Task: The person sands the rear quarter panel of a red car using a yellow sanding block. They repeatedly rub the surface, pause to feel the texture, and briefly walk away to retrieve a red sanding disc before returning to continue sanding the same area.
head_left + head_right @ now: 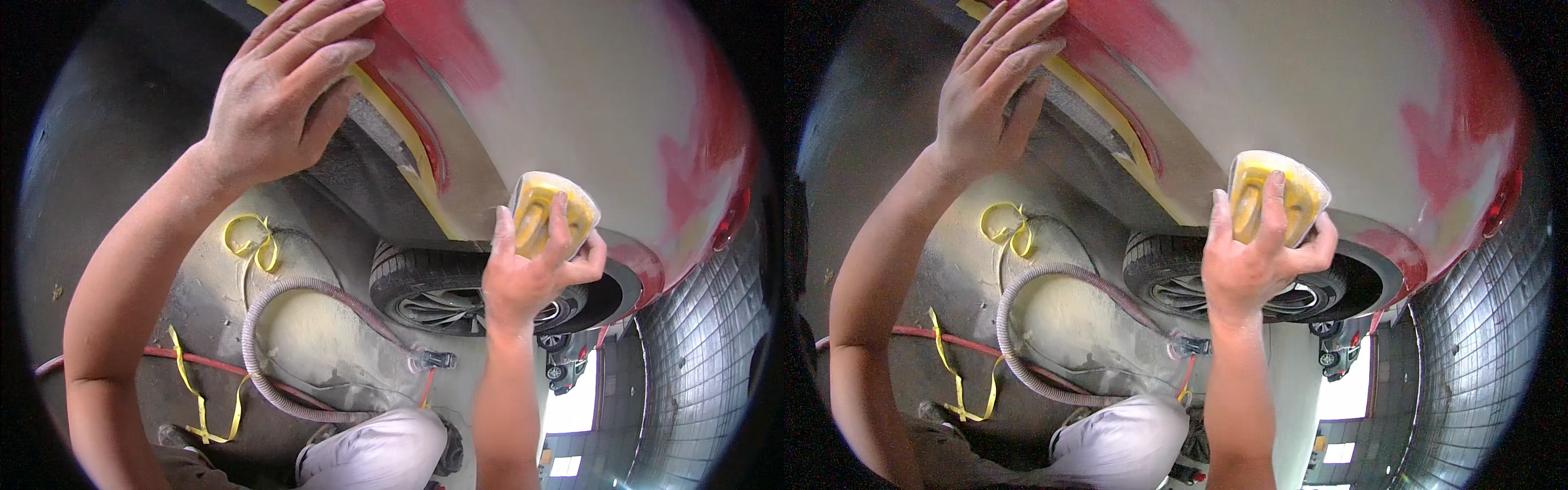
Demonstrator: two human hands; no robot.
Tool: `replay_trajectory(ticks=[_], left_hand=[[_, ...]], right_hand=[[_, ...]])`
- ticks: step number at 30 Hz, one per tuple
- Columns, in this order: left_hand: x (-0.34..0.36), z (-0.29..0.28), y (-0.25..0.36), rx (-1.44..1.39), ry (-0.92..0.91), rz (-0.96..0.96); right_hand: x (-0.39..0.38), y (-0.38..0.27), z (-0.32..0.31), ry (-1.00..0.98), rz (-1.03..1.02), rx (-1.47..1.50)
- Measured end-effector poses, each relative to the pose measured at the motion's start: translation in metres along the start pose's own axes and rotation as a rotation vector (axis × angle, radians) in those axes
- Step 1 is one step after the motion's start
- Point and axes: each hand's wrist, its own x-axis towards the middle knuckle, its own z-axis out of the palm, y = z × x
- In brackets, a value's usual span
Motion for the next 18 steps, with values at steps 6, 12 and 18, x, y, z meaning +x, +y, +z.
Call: replay_trajectory(ticks=[6, 12, 18], left_hand=[[-0.002, 0.006, 0.0, 0.002, -0.01, 0.037], [-0.003, 0.009, 0.002, 0.007, 0.005, 0.017], [0.0, 0.002, 0.002, -0.006, -0.026, 0.02]], right_hand=[[-0.008, 0.014, -0.014, -0.033, 0.068, -0.119], [0.003, 0.03, -0.019, -0.009, 0.033, -0.065], [-0.011, 0.013, -0.006, -0.024, -0.012, 0.001]])
